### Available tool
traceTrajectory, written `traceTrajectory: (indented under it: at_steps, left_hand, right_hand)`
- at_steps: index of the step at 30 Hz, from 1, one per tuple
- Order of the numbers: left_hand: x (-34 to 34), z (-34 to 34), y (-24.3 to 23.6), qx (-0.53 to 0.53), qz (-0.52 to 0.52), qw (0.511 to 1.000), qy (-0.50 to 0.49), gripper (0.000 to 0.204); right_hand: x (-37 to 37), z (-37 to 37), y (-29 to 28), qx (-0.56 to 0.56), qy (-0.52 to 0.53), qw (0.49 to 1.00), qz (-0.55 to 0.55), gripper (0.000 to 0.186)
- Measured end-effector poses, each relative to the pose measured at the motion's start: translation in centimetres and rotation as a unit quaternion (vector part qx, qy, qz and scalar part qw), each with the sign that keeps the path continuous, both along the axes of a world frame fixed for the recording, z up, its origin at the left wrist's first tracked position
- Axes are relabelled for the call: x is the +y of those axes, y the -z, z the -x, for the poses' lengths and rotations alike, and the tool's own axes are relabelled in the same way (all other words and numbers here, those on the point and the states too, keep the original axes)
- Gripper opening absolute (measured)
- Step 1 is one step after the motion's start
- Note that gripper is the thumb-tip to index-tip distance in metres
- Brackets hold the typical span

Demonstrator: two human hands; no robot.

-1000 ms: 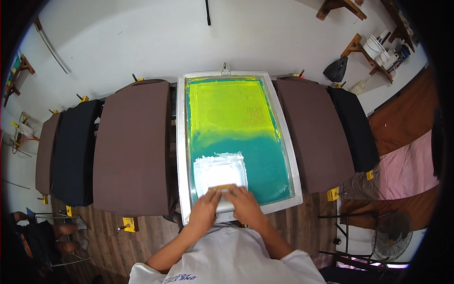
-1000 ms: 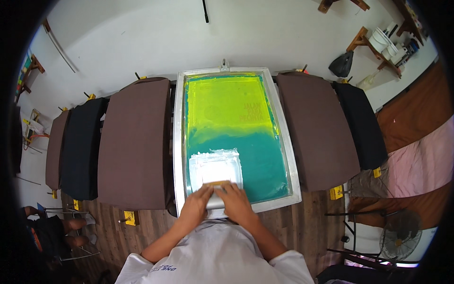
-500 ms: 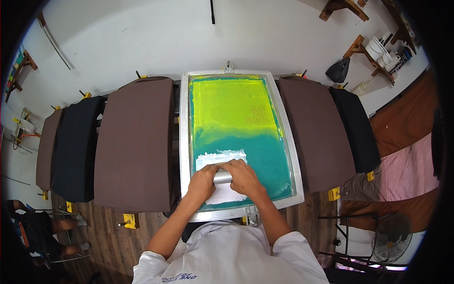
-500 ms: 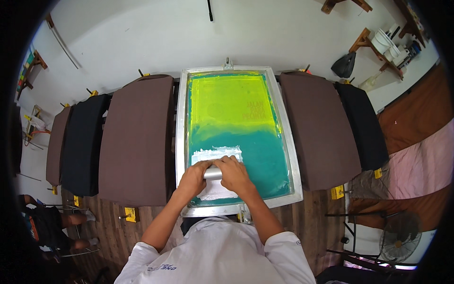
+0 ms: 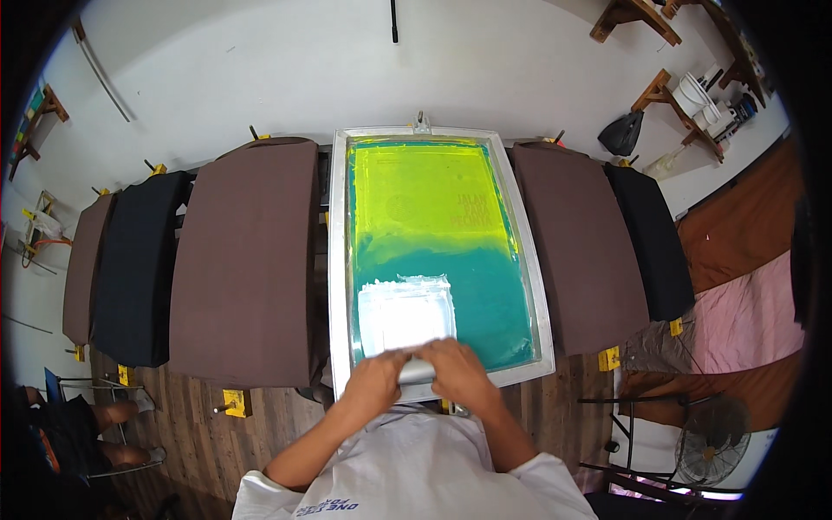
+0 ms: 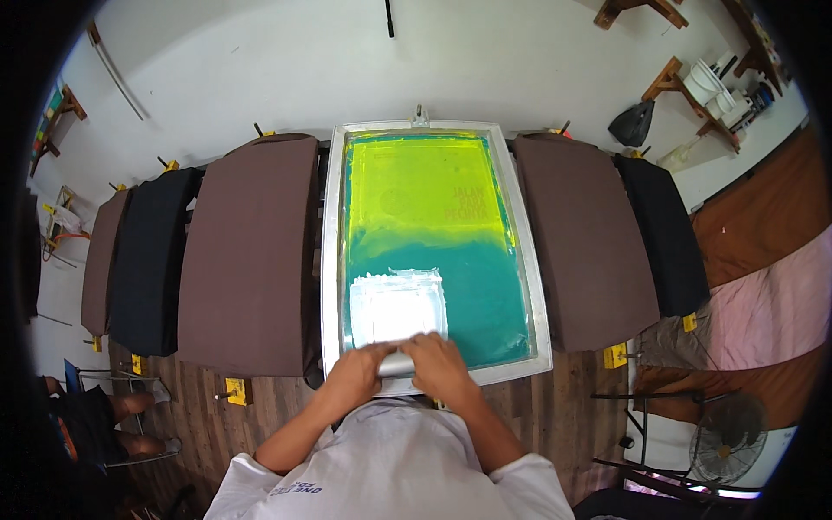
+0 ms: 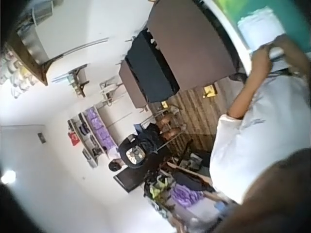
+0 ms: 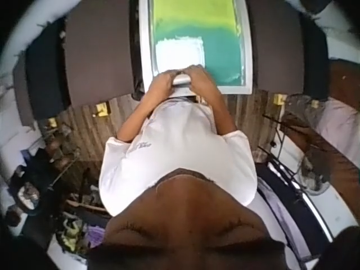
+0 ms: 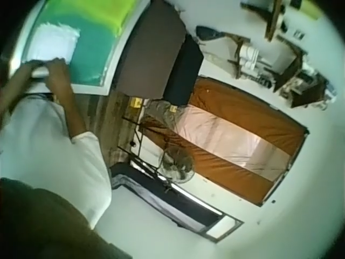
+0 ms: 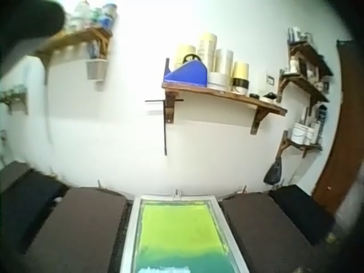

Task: Spreading white ink onto a screen printing frame using a squeegee.

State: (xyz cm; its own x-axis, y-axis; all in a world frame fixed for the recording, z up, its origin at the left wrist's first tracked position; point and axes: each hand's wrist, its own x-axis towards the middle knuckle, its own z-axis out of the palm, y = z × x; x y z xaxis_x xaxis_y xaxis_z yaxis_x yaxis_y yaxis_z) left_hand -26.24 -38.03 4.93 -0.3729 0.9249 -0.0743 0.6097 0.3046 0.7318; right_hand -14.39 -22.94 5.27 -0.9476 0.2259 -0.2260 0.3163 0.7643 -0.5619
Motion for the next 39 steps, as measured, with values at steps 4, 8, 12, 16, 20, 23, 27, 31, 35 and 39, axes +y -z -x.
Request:
traceTrajectory:
  at_steps: [4, 8, 12, 16, 20, 23, 27, 31, 35, 39]
  left_hand:
    - [3.9, 5.2, 1.6, 0.045, 0.008, 0.998, -0.045, 0.041]
    - [7.3, 7.9, 1.3, 0.047, 0.074, 0.995, -0.042, 0.044]
    - [6.6, 7.5, 2.9, 0.057, 0.061, 0.994, -0.065, 0.045]
    - [6.4, 7.2, 3.0, 0.082, 0.033, 0.994, -0.070, 0.046]
    - [6.5, 7.8, 2.8, 0.084, 0.057, 0.992, -0.072, 0.046]
    - [7.1, 7.7, 1.9, 0.077, 0.090, 0.990, -0.081, 0.045]
    - [6.7, 7.2, 2.8, 0.087, 0.094, 0.989, -0.080, 0.046]
    - [5.6, 5.5, 3.1, 0.107, 0.049, 0.990, -0.073, 0.049]
    - [3.1, 2.8, 4.4, 0.124, 0.011, 0.989, -0.076, 0.044]
    - [0.8, -1.5, 2.5, 0.081, 0.067, 0.991, -0.083, 0.043]
  right_hand:
    - [4.1, 6.4, 0.8, 0.000, -0.009, 0.997, -0.071, 0.037]
    - [6.8, 9.3, 2.2, 0.008, -0.003, 0.999, -0.054, 0.030]
    - [6.2, 9.7, 2.7, 0.003, 0.011, 0.998, -0.055, 0.029]
    - [5.8, 9.6, 2.9, 0.004, 0.028, 0.998, -0.060, 0.033]
    - [5.9, 10.1, 2.8, 0.000, 0.022, 0.999, -0.048, 0.028]
    - [6.6, 10.5, 2.4, -0.048, 0.023, 0.997, -0.050, 0.031]
    - [5.9, 9.6, 2.3, -0.034, 0.029, 0.998, -0.044, 0.037]
    - [4.4, 7.6, 2.7, -0.019, 0.036, 0.997, -0.066, 0.029]
    - [1.7, 4.9, 2.5, -0.008, 0.042, 0.994, -0.103, 0.035]
    - [-1.0, 0.5, 2.4, -0.005, 0.047, 0.995, -0.085, 0.038]
